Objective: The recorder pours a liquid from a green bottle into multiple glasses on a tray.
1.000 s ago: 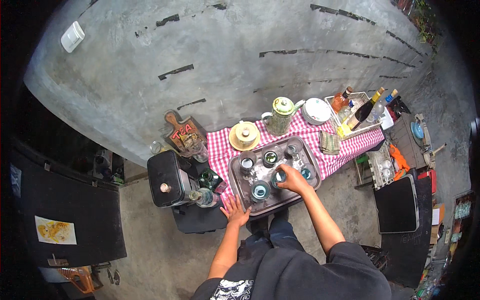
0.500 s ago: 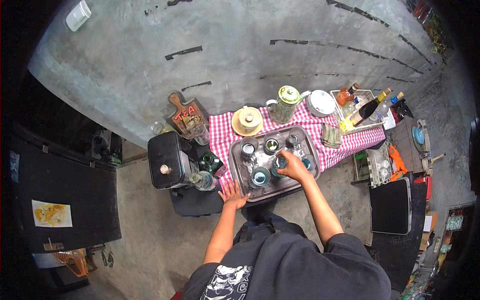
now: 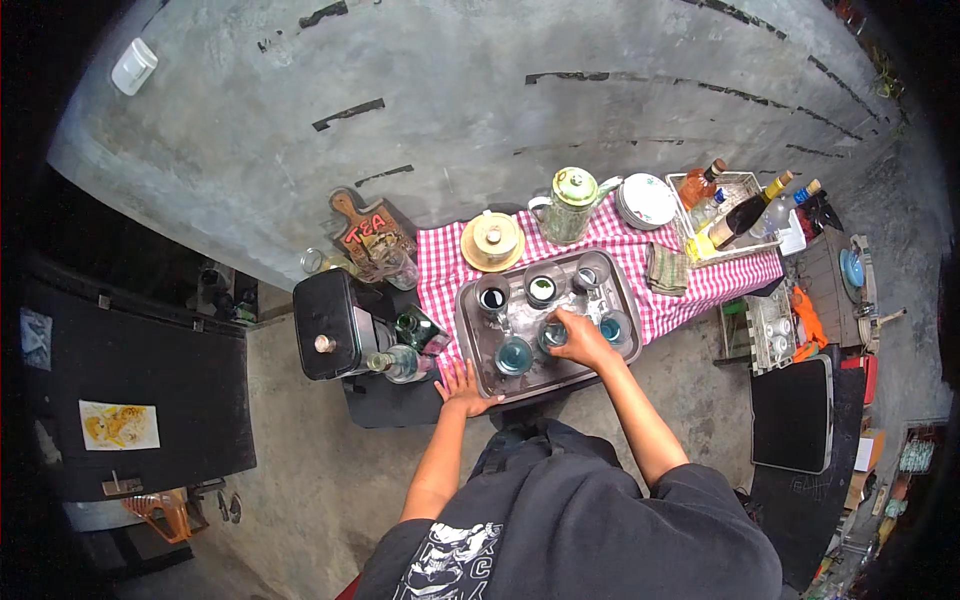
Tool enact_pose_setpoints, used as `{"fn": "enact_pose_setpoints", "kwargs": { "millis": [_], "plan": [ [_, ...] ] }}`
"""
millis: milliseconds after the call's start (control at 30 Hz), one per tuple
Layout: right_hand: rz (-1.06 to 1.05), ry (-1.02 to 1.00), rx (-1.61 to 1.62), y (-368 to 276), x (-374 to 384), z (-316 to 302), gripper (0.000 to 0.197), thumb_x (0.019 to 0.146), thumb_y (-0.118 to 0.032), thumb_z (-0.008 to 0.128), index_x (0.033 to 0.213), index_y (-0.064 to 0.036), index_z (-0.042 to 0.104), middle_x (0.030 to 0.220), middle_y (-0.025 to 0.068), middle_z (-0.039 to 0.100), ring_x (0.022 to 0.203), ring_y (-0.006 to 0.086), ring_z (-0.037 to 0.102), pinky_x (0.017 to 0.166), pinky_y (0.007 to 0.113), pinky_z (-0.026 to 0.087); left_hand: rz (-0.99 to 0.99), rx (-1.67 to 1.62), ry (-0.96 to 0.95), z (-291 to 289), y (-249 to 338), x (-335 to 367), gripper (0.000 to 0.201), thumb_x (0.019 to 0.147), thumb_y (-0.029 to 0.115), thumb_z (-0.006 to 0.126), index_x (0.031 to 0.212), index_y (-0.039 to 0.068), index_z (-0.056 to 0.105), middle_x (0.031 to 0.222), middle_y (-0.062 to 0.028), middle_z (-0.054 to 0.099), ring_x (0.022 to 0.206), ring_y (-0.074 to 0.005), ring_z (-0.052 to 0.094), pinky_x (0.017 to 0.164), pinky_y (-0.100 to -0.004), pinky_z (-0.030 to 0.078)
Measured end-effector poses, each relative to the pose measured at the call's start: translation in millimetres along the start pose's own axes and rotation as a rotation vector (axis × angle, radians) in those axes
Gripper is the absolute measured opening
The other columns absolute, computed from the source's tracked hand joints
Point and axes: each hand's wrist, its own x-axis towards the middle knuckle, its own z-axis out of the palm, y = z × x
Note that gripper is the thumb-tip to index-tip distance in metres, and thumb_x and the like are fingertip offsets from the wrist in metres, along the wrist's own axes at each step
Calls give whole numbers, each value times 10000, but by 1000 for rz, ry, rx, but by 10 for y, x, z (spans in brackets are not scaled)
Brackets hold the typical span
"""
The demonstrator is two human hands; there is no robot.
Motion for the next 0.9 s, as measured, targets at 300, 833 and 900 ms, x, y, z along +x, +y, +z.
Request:
{"fn": "enact_pose_setpoints", "kwargs": {
  "millis": [300,833,900],
  "plan": [
    [7,-40,52,-22,9,-46,536,656,-117,780,1132,-43,546,1088,196,630,1043,382,600,875,424,487,-13,-15,-12,-17,21,8,1378,656,855,567,1486,144,-272,1559,-187,-282,1442,-375,-247,1114,-644,-88],
    [-30,-80,31,106,33,-14,549,645,-119,782,1131,-29,542,1102,216,620,1062,389,591,889,432,482,-34,-24,68,38,56,-55,1331,685,859,520,1499,135,-245,1582,-189,-217,1449,-378,-225,1117,-634,-100],
    [-42,-81,38,147,33,-16,549,645,-114,784,1130,-30,541,1100,216,620,1063,390,590,889,432,481,-42,-19,67,27,87,-50,1314,698,852,514,1502,137,-239,1583,-184,-218,1450,-378,-224,1117,-633,-102]
  ]
}}
